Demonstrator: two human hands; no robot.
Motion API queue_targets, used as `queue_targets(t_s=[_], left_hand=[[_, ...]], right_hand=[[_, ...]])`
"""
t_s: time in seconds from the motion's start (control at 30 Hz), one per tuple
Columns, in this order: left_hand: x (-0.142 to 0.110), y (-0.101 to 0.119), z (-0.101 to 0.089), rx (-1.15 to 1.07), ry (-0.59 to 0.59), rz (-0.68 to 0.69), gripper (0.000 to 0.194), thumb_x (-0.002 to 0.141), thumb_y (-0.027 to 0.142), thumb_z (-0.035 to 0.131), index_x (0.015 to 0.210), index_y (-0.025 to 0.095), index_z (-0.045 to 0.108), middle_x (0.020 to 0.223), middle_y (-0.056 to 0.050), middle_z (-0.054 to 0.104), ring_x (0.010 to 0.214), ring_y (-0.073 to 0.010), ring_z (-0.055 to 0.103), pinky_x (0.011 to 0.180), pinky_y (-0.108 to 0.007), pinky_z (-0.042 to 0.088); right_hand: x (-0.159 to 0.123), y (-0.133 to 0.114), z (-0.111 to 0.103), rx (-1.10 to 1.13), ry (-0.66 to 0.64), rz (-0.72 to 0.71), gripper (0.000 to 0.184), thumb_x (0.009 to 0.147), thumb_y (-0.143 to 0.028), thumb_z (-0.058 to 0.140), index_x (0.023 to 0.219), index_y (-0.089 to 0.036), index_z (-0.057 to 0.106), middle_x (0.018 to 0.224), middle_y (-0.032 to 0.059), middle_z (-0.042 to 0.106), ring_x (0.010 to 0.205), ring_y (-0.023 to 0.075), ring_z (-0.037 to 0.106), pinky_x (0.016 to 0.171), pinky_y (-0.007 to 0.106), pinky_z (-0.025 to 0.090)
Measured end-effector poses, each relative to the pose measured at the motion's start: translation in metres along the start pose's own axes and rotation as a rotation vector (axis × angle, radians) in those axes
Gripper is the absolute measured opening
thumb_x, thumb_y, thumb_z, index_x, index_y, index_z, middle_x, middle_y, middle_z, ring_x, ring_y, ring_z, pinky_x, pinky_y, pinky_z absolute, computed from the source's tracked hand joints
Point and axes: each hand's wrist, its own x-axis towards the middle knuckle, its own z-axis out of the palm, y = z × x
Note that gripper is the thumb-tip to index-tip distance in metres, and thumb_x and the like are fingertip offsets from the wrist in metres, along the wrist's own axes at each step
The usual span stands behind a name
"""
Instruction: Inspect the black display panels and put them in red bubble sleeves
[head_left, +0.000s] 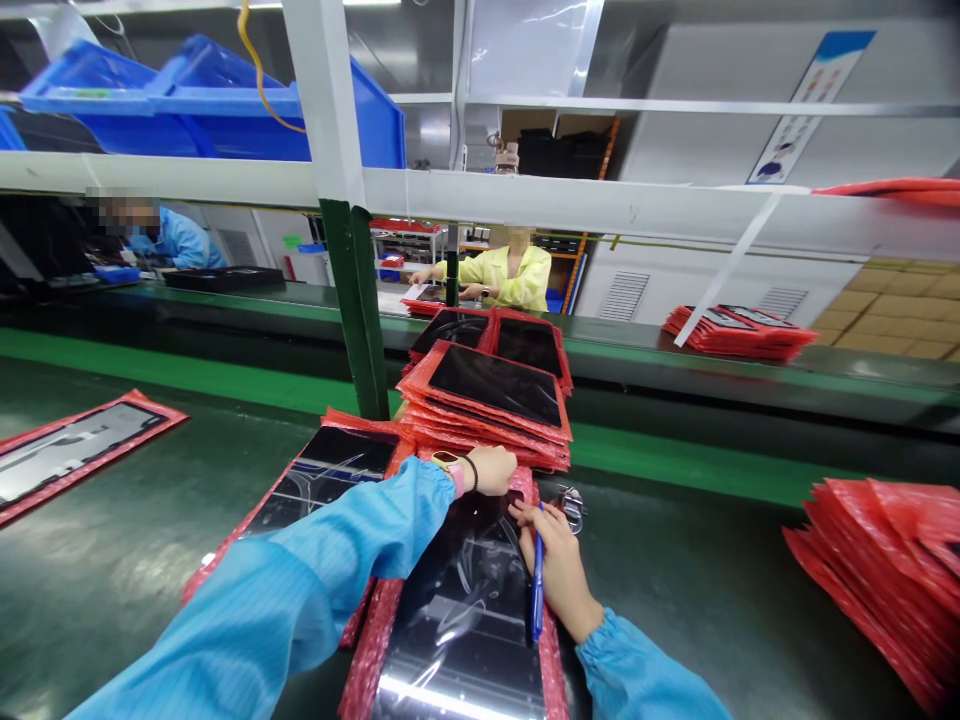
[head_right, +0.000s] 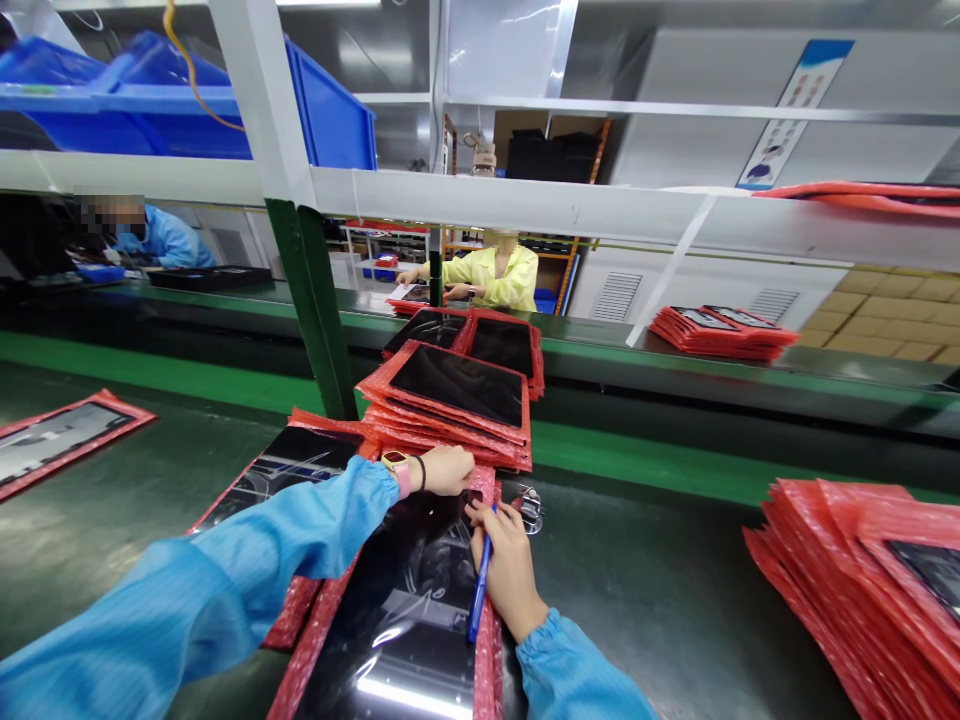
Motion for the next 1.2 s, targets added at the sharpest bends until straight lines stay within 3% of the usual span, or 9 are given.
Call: queue_targets(t_s=[0.2, 0.37, 0.7, 0.77, 0.9, 1.0, 1.1, 1.2], left_hand=[[-0.004, -0.011, 0.005, -0.11, 0.057, 0.012, 0.033, 0.091, 0.033, 0.058, 0.119, 0.016, 0.057, 0.119, -0.009, 0.061, 0.1, -0.0222, 0.062, 0.084, -0.043, 0.054], [-0.027, -0.032, 0.007, -0.286, 0.127, -0.001, 0.031, 0.091, 0.033, 0.057, 0.117, 0.016, 0.058, 0.115, -0.009, 0.062, 0.097, -0.0208, 0.063, 0.082, -0.041, 0.055], [-0.071, -0.069, 0.018, -0.478, 0.151, -0.041, 0.029, 0.091, 0.033, 0.057, 0.113, 0.015, 0.059, 0.109, -0.007, 0.064, 0.09, -0.0188, 0.065, 0.078, -0.039, 0.055], [-0.075, -0.069, 0.018, -0.473, 0.165, -0.024, 0.028, 0.091, 0.033, 0.058, 0.112, 0.014, 0.06, 0.109, -0.007, 0.064, 0.091, -0.0194, 0.064, 0.079, -0.04, 0.055], [-0.077, -0.063, 0.018, -0.464, 0.19, 0.018, 0.028, 0.09, 0.033, 0.059, 0.111, 0.014, 0.061, 0.11, -0.007, 0.064, 0.093, -0.0199, 0.064, 0.08, -0.04, 0.055], [-0.076, -0.056, 0.017, -0.465, 0.21, 0.048, 0.027, 0.09, 0.033, 0.059, 0.11, 0.014, 0.061, 0.109, -0.007, 0.064, 0.093, -0.02, 0.064, 0.08, -0.04, 0.055], [-0.071, -0.045, 0.017, -0.474, 0.215, 0.078, 0.027, 0.09, 0.033, 0.059, 0.11, 0.014, 0.061, 0.109, -0.007, 0.065, 0.093, -0.02, 0.064, 0.08, -0.04, 0.055], [-0.06, -0.026, 0.021, -0.501, 0.199, 0.133, 0.027, 0.09, 0.033, 0.059, 0.109, 0.014, 0.062, 0.108, -0.007, 0.065, 0.092, -0.0198, 0.064, 0.08, -0.04, 0.055]], right_hand=[[0.0, 0.0, -0.002, -0.001, -0.023, 0.018, 0.024, 0.082, -0.005, 0.043, 0.089, -0.024, 0.058, 0.091, 0.006, 0.077, 0.092, 0.0244, 0.072, 0.09, 0.048, 0.049], [0.012, -0.007, -0.003, -0.011, -0.063, 0.068, 0.02, 0.087, -0.01, 0.045, 0.092, -0.023, 0.061, 0.093, 0.0083, 0.073, 0.088, 0.0255, 0.068, 0.086, 0.048, 0.049], [0.048, -0.042, 0.011, 0.043, -0.306, 0.164, 0.013, 0.083, -0.009, 0.063, 0.086, -0.022, 0.06, 0.083, 0.001, 0.066, 0.081, 0.0192, 0.063, 0.074, 0.033, 0.051], [0.05, -0.042, 0.015, 0.026, -0.326, 0.18, 0.003, 0.087, -0.016, 0.061, 0.087, -0.019, 0.06, 0.082, 0.0004, 0.064, 0.079, 0.0176, 0.062, 0.073, 0.034, 0.051], [0.049, -0.042, 0.023, -0.008, -0.352, 0.168, 0.018, 0.092, -0.033, 0.058, 0.092, -0.016, 0.062, 0.087, 0.0011, 0.063, 0.08, 0.0163, 0.062, 0.075, 0.036, 0.051], [0.045, -0.041, 0.02, 0.005, -0.328, 0.154, 0.014, 0.092, -0.029, 0.056, 0.088, -0.017, 0.061, 0.084, 0.0008, 0.062, 0.082, 0.0179, 0.06, 0.078, 0.038, 0.048], [0.033, -0.034, 0.0, 0.045, -0.258, 0.191, 0.011, 0.089, -0.016, 0.047, 0.082, -0.02, 0.055, 0.078, 0.0011, 0.06, 0.079, 0.0191, 0.058, 0.076, 0.036, 0.045], [0.011, -0.022, -0.033, 0.075, -0.151, 0.29, 0.009, 0.089, -0.018, 0.042, 0.084, -0.022, 0.049, 0.081, 0.0023, 0.061, 0.075, 0.0185, 0.059, 0.072, 0.032, 0.046]])
